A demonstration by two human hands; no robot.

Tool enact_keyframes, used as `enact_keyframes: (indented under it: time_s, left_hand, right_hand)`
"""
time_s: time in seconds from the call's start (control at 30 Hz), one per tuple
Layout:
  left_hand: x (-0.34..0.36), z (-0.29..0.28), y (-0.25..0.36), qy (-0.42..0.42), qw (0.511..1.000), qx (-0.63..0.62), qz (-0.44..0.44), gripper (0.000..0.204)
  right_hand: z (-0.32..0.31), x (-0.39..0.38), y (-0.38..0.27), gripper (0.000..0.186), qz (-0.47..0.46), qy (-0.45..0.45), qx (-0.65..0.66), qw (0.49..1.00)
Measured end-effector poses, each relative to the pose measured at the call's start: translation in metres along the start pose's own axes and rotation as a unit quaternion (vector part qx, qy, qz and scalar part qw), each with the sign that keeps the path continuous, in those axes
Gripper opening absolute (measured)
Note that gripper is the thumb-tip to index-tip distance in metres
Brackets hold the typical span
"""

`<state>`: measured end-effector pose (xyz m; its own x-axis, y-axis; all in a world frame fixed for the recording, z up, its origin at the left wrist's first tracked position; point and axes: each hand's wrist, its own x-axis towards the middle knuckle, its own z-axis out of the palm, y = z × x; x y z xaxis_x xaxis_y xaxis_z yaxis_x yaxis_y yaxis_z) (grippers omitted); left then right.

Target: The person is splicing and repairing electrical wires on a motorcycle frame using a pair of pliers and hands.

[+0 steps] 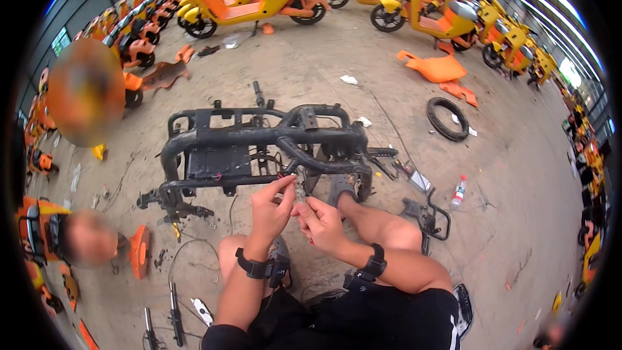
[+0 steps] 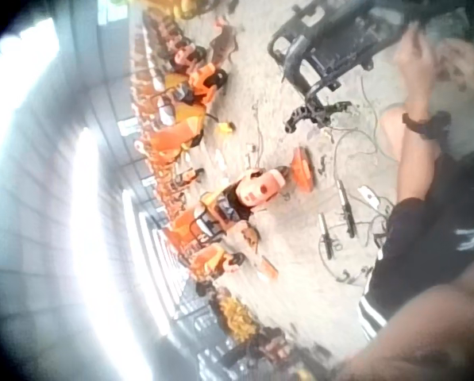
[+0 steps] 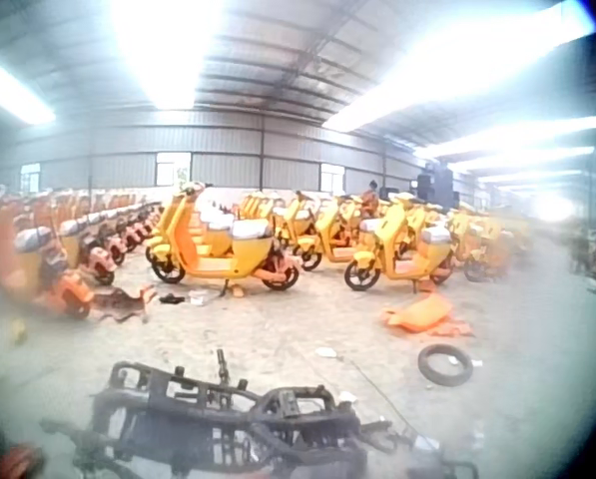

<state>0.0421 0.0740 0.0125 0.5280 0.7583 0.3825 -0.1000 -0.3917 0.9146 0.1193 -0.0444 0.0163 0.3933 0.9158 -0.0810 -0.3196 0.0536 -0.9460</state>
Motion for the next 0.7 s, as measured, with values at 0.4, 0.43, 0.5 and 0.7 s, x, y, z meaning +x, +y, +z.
enact_keyframes:
  time_s: [0.4,0.43,0.5,0.7]
  left_hand:
    - [0.0,-0.008,-0.002,-0.033,0.999,0.003,0.01,0.019]
    - [0.001,-0.007,-0.001,-0.03,1.0,0.004,0.004,0.018]
    - [0.0,-0.005,0.001,-0.025,1.0,0.006,-0.009,0.016]
    - [0.004,-0.001,-0.01,0.016,1.0,-0.012,-0.012,0.013]
  right_hand:
    - [-0.001,-0.002,0.0,0.03,-0.008,0.012,-0.001,1.0]
    - [-0.002,-0.002,0.0,0.03,-0.005,0.013,-0.001,1.0]
    - [-0.004,-0.002,0.0,0.03,-0.003,0.014,-0.002,1.0]
    - [-0.007,-0.003,0.003,0.028,0.003,0.007,0.008,1.0]
